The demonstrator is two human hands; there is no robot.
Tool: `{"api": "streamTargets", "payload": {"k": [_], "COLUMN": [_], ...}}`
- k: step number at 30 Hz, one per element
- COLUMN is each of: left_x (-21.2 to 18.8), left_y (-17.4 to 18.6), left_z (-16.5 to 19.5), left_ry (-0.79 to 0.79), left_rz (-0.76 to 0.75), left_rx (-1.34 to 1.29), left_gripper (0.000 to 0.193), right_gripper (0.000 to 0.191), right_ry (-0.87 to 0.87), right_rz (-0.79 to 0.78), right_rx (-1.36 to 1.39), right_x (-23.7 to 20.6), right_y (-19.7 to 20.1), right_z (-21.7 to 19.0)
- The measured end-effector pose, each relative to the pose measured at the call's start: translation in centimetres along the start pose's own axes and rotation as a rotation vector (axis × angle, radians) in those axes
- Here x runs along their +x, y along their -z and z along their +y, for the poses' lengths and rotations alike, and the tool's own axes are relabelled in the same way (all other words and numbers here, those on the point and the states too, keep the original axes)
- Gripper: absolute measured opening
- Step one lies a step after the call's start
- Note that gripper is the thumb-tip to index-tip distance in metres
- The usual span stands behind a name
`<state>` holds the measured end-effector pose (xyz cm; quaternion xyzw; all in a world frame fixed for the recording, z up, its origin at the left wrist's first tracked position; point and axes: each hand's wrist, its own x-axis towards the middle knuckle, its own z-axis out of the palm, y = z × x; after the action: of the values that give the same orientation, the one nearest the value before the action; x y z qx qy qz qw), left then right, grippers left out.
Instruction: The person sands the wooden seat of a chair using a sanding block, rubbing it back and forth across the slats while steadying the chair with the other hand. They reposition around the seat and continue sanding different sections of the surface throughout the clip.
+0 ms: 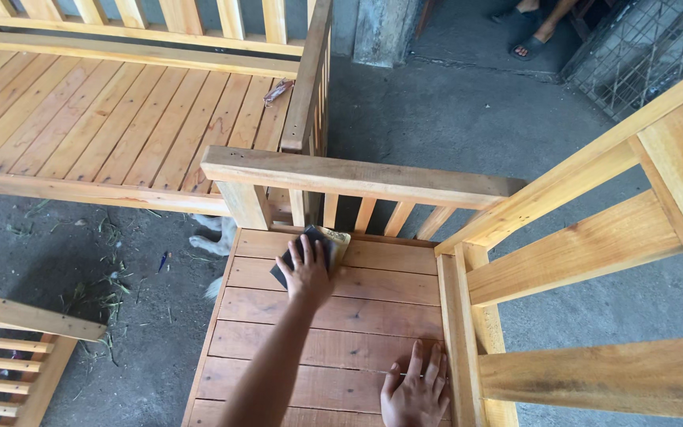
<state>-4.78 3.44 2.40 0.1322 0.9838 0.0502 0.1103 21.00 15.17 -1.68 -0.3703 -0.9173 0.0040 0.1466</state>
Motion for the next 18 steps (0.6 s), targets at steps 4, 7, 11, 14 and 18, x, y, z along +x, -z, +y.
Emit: {"api": "streamTargets", "payload": {"k": [4, 7, 11, 14, 18], "left_x": [-1.1, -0.1, 0.9, 0.9, 0.8], "left_y": [-0.4, 0.7, 1.0, 0.4, 0.3], "left_z": [0.9, 0.0, 0.1, 0.7, -0.8], "left_ry": [0.079, 0.141, 0.173, 0.102, 0.173], "left_rz": [-0.035, 0.048, 0.065, 0.077, -0.012], "left_rx": [-0.100, -0.202, -0.195, -0.084, -0.093], "left_gripper": [0.124, 0.135, 0.116, 0.095, 0.092], "right_gripper": [0.067, 0.067, 0.068, 0.071, 0.070], "right_ry": [0.024, 0.007, -0.014, -0.041, -0.038], "right_rz": [0.068, -0.041, -0.207, -0.253, -0.338], "right_rx": [0.054, 0.027, 0.007, 0.005, -0.049], "right_x": [-0.1, -0.3, -0.2, 0.0, 0.1], "right_y": [0.5, 1.0, 1.7, 2.1, 2.3], "right_z": [0.1, 0.3, 0.1, -0.2, -0.5]}}
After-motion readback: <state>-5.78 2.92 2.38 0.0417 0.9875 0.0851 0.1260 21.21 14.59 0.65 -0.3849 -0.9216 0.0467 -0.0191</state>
